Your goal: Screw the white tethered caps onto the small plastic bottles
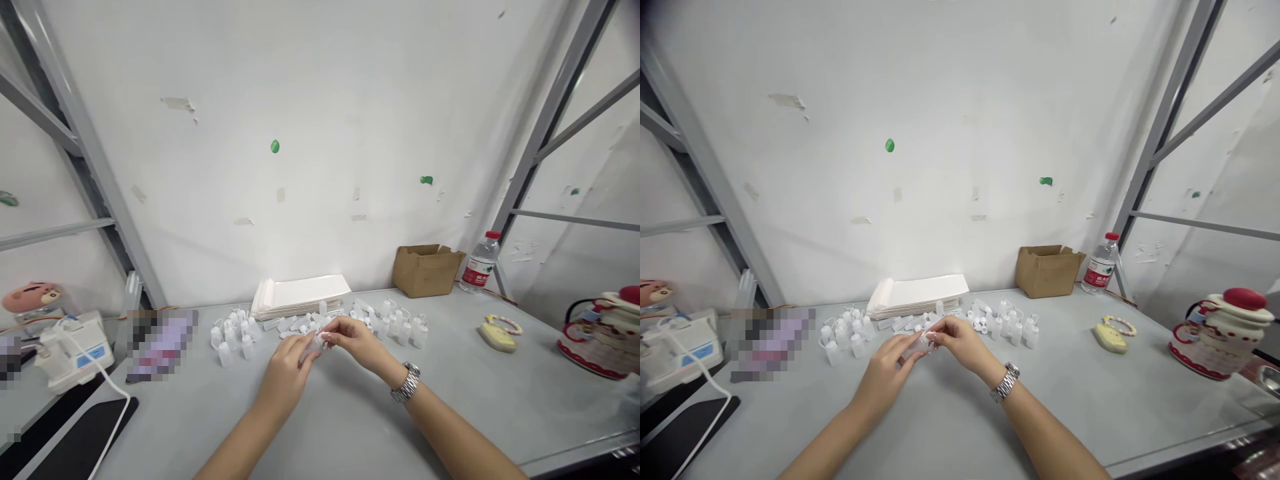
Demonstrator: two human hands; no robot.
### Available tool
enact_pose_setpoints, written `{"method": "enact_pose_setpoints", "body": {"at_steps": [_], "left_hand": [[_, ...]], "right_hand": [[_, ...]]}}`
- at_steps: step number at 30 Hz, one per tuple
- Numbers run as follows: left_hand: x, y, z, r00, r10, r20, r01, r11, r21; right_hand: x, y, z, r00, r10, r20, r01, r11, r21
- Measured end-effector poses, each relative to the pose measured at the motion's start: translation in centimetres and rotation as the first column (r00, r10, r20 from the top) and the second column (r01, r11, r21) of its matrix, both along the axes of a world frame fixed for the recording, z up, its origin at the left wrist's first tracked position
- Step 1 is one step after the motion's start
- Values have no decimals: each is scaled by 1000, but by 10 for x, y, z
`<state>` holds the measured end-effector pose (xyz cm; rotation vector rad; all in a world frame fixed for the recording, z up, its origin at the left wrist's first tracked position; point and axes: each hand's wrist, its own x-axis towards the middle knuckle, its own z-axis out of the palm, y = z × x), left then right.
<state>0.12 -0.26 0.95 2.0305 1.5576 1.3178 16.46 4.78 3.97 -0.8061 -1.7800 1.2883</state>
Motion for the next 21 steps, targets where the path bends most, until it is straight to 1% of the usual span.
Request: {"method": "enact_pose_setpoints", "body": {"at_steps": [3,6,10,13,15,17,21], "left_hand": [[-1,-2,1,998,-22,-64,27,996,86],[0,-2,2,996,-50,-80,59,991,124],[1,-2,2,996,-52,-68,57,995,84],[3,-1,-1,999,-48,-26,49,997,54],[4,-1,-1,998,-43,37,42,999,11],[7,-2,0,990,-46,133,57,995,-81],[11,-3,8,931,-26,363,135,951,-278]], "right_hand": [[1,0,0,1000,7,-9,-7,1000,2],[0,0,0,1000,6,-4,-6,1000,-12],[-3,0,-2,999,17,-43,-20,997,-72],[-6,-1,-5,999,12,-47,-14,998,-63],[-6,-1,-7,999,-19,-44,18,999,-29],[-6,-1,-8,998,-35,-48,35,999,1],[-1,-1,-4,998,-34,-52,36,999,29]]}}
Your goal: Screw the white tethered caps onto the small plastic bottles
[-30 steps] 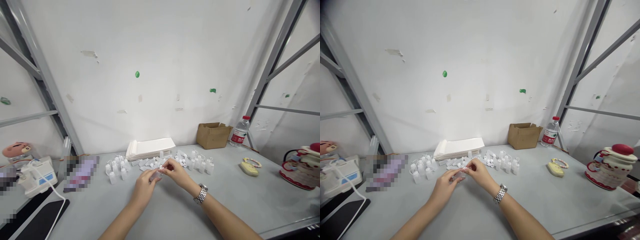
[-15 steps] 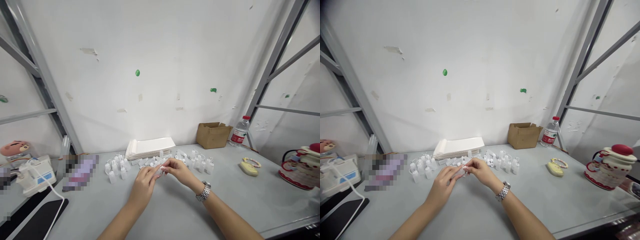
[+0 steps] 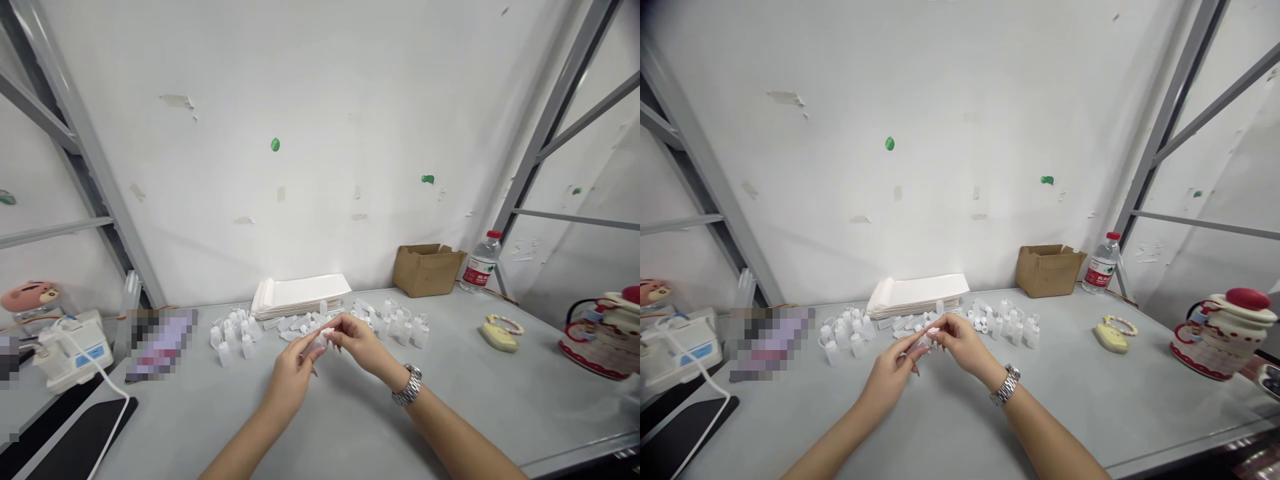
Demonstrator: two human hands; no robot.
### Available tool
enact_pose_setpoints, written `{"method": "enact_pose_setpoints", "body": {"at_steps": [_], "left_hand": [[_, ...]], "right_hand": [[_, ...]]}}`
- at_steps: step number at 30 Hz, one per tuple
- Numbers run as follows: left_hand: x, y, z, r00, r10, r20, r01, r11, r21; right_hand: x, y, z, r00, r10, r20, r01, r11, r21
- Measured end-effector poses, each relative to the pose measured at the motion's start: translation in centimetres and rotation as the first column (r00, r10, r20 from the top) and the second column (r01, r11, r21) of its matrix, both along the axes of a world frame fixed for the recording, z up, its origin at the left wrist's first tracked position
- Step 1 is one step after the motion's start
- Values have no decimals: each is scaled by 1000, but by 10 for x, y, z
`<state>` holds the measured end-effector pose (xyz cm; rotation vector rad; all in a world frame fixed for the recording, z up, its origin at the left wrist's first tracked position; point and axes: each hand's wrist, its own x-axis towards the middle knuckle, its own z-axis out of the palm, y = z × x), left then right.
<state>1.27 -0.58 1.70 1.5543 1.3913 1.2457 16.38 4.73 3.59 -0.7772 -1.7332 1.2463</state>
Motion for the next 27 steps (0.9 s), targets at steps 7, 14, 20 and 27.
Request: {"method": "enact_pose_setpoints", "body": {"at_steps": [7,14,20,27], "left_hand": [[1,2,-1,988,-61,139,62,998,3],[1,4,-5,992,-15,124,10,999,42],[2,2,-4,994,-28,107,25,999,29],[1,0,-2,999,2,45,-4,999,41]], "right_hand": [[8,9,6,983,-138,-121,137,990,-15],[2,8,-1,974,-175,-143,165,983,-78],[-2,0,0,996,-12,-86,10,999,-33],[3,0,7,1000,26,0,-26,999,33]]}}
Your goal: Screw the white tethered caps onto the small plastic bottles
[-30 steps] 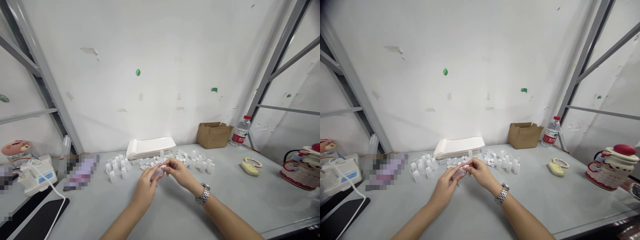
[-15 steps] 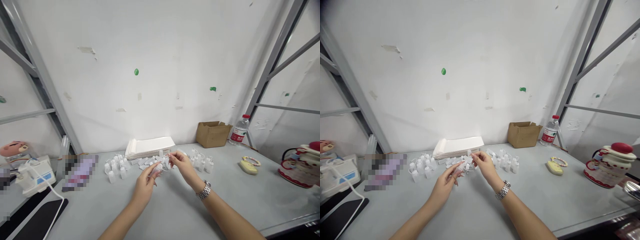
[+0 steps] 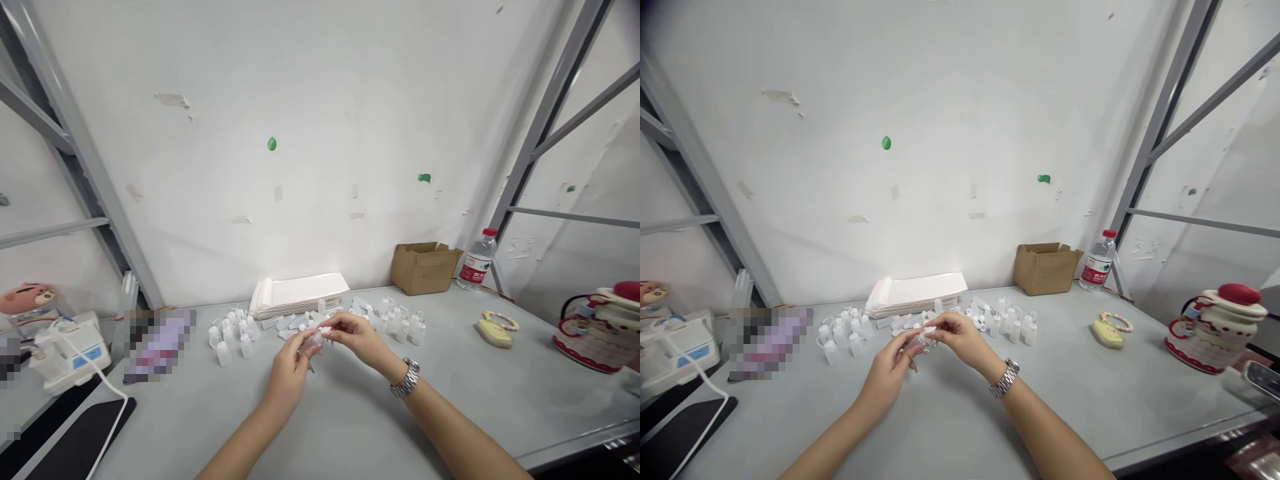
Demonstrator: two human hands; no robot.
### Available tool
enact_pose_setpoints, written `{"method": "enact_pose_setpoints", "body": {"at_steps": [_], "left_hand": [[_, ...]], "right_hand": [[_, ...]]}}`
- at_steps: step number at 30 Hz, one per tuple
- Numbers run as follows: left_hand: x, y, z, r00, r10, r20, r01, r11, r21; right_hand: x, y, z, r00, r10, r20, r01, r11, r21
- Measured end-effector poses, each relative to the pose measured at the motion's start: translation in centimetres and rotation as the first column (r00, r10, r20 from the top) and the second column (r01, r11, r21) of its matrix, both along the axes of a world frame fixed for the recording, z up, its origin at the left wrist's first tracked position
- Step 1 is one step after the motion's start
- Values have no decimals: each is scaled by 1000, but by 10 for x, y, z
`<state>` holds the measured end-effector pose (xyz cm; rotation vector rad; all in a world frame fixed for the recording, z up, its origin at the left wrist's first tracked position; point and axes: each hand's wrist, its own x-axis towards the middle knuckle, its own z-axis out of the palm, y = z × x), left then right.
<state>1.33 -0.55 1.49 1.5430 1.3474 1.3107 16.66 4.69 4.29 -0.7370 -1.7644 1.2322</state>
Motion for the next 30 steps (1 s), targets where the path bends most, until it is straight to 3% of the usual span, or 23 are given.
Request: {"method": "enact_pose_setpoints", "body": {"at_steps": [5,12,15,22,25,30], "left_hand": [[-2,0,2,999,6,37,-5,999,-32],[-5,-2,10,991,-125,35,127,991,-41],[-5,-3,9,994,-107,-19,107,994,-28],[-6,-1,-5,971,80,-226,-50,989,136],[-4,-1,-3,986,44,-160,-32,996,80],[-1,-1,7,999,-36,20,37,998,-56]], "right_hand": [[2,3,-4,1000,11,18,-12,999,31],[13,5,-4,989,122,79,-129,988,85],[11,3,-4,986,71,152,-88,990,106],[-3,-1,-12,944,-135,300,86,982,171],[-3,-1,-9,965,-92,246,71,993,92],[2,-1,0,992,78,97,-77,997,-7]]}}
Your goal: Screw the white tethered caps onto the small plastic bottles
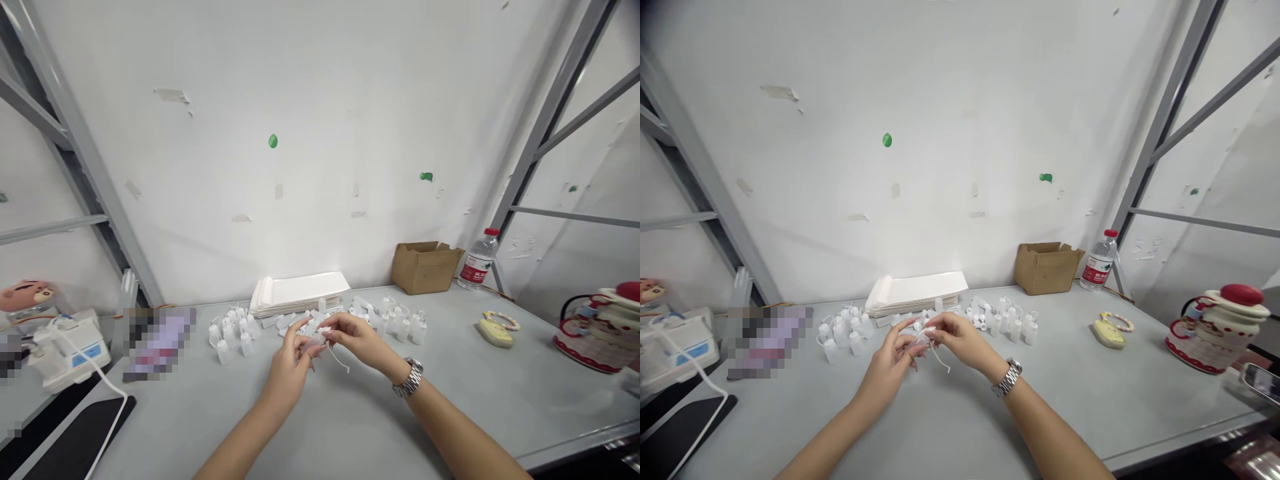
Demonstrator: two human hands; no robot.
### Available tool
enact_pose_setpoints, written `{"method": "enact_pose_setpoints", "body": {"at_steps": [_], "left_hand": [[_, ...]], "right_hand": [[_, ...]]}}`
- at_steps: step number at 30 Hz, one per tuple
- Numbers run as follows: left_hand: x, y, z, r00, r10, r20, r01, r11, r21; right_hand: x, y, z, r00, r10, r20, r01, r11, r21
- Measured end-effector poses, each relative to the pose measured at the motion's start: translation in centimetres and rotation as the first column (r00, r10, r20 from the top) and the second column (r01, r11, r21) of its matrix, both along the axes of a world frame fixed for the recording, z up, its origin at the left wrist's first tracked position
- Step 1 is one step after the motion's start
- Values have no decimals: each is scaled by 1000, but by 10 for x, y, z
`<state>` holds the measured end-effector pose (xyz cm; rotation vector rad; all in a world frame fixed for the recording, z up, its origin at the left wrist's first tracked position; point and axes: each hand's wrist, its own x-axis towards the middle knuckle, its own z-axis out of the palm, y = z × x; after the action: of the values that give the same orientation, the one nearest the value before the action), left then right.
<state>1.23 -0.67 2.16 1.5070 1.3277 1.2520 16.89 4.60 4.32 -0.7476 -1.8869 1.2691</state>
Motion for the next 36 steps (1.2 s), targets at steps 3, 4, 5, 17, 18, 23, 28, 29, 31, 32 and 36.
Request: {"method": "enact_pose_setpoints", "body": {"at_steps": [3,4,5,17,18,23,28,29,31,32,36], "left_hand": [[-1,0,-1,1000,4,23,-4,1000,-7],[-2,1,-3,1000,10,1,-10,1000,10],[-3,1,-6,999,25,-36,-24,999,40],[-2,9,-16,980,186,-75,-179,980,89],[-2,11,-15,986,165,-26,-163,985,59],[-1,14,-9,983,50,176,-37,997,-72],[0,10,2,973,-133,189,154,983,-102],[0,9,2,972,-143,189,166,980,-111],[0,10,2,974,-127,187,151,980,-125],[-1,11,1,977,-106,187,131,983,-129],[-2,13,-5,987,-35,157,53,992,-113]], "right_hand": [[0,-1,0,999,-11,-30,10,1000,-16],[-1,-1,-1,999,-21,-35,20,1000,-24],[-2,-1,-3,999,-34,-34,33,999,-30],[-17,-4,-17,962,-272,16,272,962,18],[-16,-3,-18,969,-247,-12,247,969,22],[-10,2,-19,994,-74,-79,79,995,59],[-8,3,-14,992,-60,-115,53,996,-65],[-9,3,-14,993,-59,-105,52,996,-72],[-10,4,-14,994,-72,-84,67,996,-59],[-10,4,-15,993,-91,-78,88,995,-40],[-15,3,-22,978,-192,-77,194,981,23]]}}
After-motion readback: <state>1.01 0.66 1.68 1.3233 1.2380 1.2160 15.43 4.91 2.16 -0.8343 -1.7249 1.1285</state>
